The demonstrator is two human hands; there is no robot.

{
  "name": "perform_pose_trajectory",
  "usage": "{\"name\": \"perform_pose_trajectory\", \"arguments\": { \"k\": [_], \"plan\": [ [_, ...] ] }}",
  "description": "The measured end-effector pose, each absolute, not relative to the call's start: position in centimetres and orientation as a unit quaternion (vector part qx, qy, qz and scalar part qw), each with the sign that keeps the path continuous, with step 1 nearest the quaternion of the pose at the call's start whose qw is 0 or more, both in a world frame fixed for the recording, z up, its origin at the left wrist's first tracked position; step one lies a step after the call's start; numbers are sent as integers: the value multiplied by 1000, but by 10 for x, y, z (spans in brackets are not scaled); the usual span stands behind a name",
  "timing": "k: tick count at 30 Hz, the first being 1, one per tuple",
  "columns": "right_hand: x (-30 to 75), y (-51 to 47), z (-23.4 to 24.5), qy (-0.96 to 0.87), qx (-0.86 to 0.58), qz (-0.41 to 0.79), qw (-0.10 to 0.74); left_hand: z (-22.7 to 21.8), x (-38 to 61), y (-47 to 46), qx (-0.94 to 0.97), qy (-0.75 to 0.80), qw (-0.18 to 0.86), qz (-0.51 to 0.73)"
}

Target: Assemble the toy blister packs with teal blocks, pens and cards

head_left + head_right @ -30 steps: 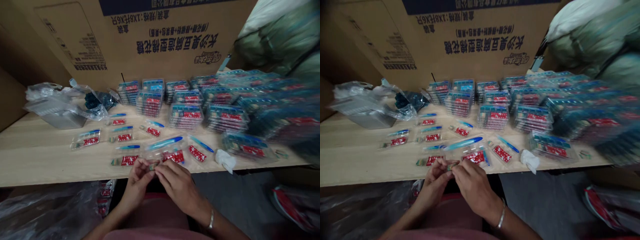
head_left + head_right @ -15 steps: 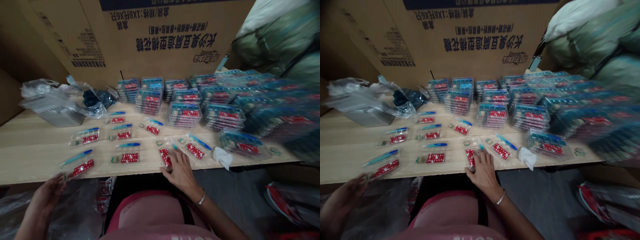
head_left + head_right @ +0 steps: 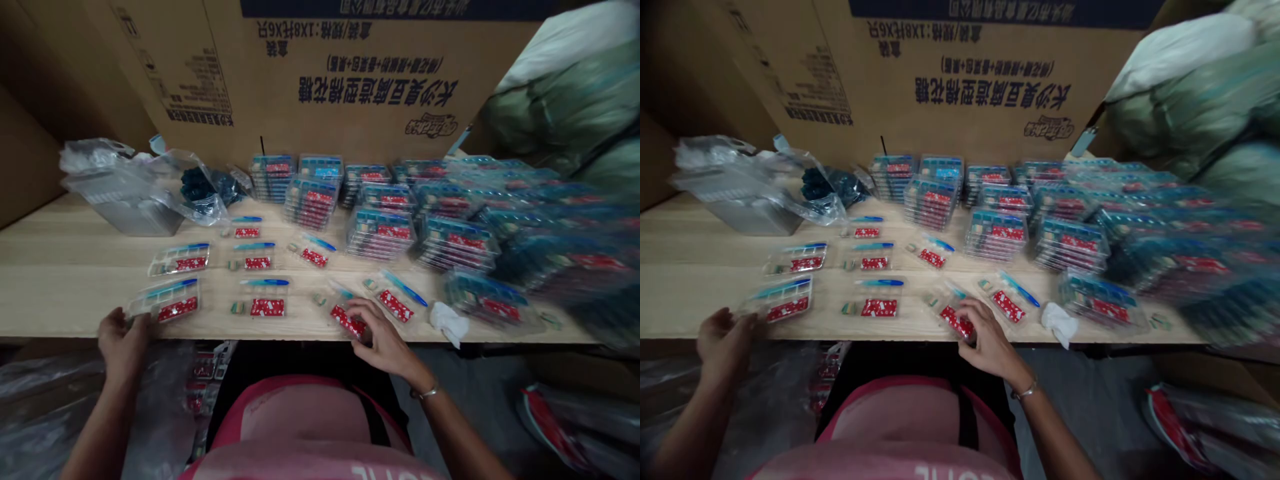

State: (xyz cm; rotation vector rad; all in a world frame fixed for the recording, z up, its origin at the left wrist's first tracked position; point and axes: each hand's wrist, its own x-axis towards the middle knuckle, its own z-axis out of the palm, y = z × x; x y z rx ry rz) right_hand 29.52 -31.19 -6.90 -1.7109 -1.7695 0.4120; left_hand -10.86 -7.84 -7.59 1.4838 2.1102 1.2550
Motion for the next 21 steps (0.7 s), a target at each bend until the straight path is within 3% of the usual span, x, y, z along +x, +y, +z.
{"name": "perform_pose_trajectory", "arguments": {
  "k": [5, 10, 12, 14, 17, 21],
  "plan": [
    [303, -313, -68, -679, -636, 177, 321, -73, -102, -87, 464, 740, 226, 431],
    [292, -310, -69, -698, -649, 131, 272, -64, -88, -99, 589, 707, 59, 386],
    [286, -309, -68, -712, -644, 119, 251, -61, -60, -111, 678, 615, 34, 402],
    [284, -309, -65, -723, -638, 115, 239, -61, -19, -129, 801, 447, 73, 392],
    [292, -310, -62, -714, -650, 87, 245, -66, 48, -158, 951, 143, 79, 263],
    [323, -317, -70, -611, -753, -19, 243, -85, 102, -175, 981, 69, -1, 183]
  ]
}}
